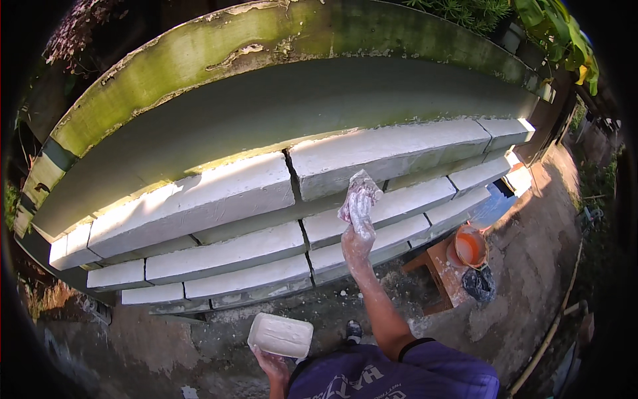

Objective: Applying white plaster or putty to the horizontal grooves of a decorative wall using a scraper.

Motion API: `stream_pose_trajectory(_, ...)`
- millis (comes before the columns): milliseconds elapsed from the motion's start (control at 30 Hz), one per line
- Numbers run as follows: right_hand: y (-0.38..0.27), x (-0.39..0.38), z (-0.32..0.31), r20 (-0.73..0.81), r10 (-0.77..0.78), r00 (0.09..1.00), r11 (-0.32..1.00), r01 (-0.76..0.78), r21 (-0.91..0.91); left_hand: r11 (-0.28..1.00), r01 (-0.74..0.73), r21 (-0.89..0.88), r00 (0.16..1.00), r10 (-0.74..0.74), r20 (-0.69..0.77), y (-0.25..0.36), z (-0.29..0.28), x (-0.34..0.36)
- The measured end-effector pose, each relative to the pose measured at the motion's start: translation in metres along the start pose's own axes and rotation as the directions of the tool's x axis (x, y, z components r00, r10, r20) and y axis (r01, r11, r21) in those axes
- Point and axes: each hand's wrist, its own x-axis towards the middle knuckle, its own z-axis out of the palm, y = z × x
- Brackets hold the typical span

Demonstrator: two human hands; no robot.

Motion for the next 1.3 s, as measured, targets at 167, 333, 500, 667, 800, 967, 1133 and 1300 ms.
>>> stream_pose_trajectory(167,-0.043,-0.030,-0.014,0.164,-0.167,0.972,0.985,0.156,0.079,0.999,0.035,0.019,0.999,-0.035,-0.005,0.006,-0.025,0.006)
stream_pose_trajectory(333,-0.032,-0.027,-0.050,0.038,-0.024,0.999,0.999,0.026,-0.042,0.999,0.054,0.001,0.999,-0.054,-0.007,0.017,-0.033,0.012)
stream_pose_trajectory(500,-0.038,-0.017,-0.081,-0.033,0.093,0.995,0.978,-0.097,-0.186,0.998,0.051,-0.035,0.998,-0.052,-0.045,0.030,-0.028,0.011)
stream_pose_trajectory(667,-0.035,-0.040,-0.093,-0.050,0.181,0.982,0.954,-0.188,-0.234,0.995,0.098,0.008,0.995,-0.098,-0.010,0.033,-0.042,0.018)
stream_pose_trajectory(800,-0.041,-0.048,-0.104,-0.054,0.265,0.963,0.945,-0.270,-0.182,0.985,0.153,0.074,0.988,-0.154,0.007,0.038,-0.045,0.028)
stream_pose_trajectory(967,-0.040,-0.053,-0.116,-0.073,0.257,0.964,0.937,-0.266,-0.227,0.984,0.142,0.106,0.987,-0.150,0.062,0.046,-0.036,0.038)
stream_pose_trajectory(1133,-0.045,-0.050,-0.117,-0.029,0.229,0.973,0.944,-0.229,-0.237,0.987,0.131,0.093,0.987,-0.138,0.078,0.046,-0.034,0.043)
stream_pose_trajectory(1300,-0.041,-0.038,-0.111,0.025,0.229,0.973,0.962,-0.222,-0.161,0.992,0.102,0.069,0.993,-0.106,0.056,0.040,-0.028,0.033)
